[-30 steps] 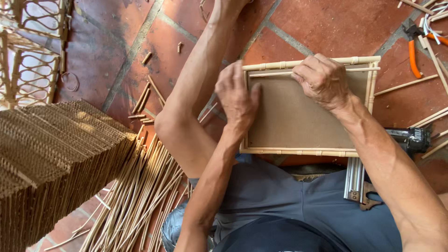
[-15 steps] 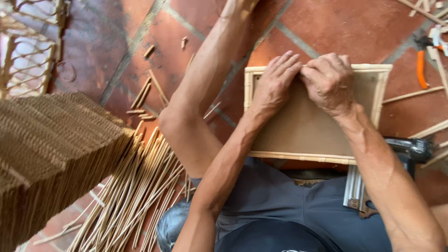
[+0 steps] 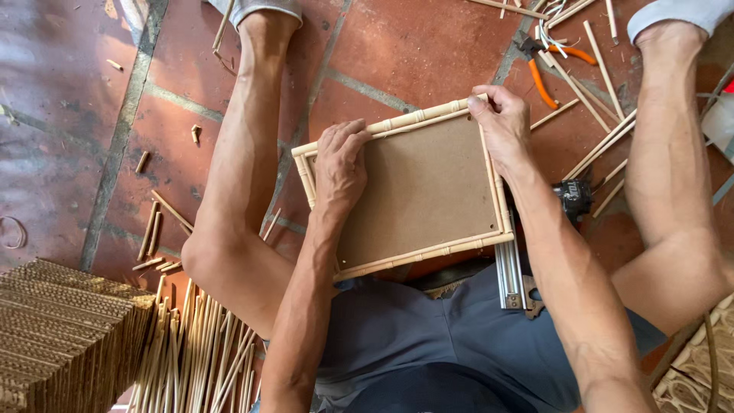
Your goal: The person assembles rectangular bamboo frames by attaching thin bamboo strips to a cardboard backing using a pneumatic nail gun. They repeatedly position strips, fire nails, and trim excess ends with pliers, then flip and stack completed frames.
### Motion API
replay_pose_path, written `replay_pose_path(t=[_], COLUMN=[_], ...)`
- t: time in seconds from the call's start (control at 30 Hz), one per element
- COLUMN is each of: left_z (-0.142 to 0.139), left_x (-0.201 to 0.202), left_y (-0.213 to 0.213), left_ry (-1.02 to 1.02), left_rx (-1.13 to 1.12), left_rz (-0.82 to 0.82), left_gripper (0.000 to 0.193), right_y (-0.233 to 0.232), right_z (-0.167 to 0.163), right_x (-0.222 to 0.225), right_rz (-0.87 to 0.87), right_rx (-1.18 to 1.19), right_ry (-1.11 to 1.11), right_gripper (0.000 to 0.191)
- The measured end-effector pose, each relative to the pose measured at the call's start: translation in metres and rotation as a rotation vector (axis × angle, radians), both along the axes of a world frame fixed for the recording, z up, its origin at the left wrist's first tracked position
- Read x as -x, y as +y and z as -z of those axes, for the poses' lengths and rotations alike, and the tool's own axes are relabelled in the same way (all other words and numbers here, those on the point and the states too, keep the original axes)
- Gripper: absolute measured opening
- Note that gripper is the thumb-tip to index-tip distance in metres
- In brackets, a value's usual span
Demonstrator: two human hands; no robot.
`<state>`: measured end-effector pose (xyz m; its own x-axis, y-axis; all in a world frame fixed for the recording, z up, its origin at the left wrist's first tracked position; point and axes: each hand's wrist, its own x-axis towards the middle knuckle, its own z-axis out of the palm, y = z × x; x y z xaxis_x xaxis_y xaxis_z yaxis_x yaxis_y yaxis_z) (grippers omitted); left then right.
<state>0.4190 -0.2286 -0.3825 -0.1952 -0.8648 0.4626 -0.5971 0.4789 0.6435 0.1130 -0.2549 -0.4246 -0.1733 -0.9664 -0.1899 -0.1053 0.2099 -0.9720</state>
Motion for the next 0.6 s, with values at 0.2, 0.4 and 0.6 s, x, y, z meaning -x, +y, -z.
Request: replay_pose_path(t=[0.2, 0.4, 0.6], left_z=[-0.009, 0.006, 0.017], left_x=[0.008, 0.051, 0.064], left_y=[-0.003, -0.027, -0.03], left_ry=[-0.13, -0.223, -0.143], left_rx=[0.001, -0.033, -0.089], left_rz=[0.031, 0.097, 0.132], left_gripper=[0.032, 0.011, 0.007], right_y=[-0.001, -0.001, 0.003], right_z=[0.008, 0.01, -0.024], right_x=[-0.013, -0.013, -0.022], right_rz=[0.074, 0.071, 0.037], right_rx=[0.097, 0.06, 0.176], right_ry=[0.165, 0.224, 0.307], right_gripper=[0.022, 0.021, 0.022])
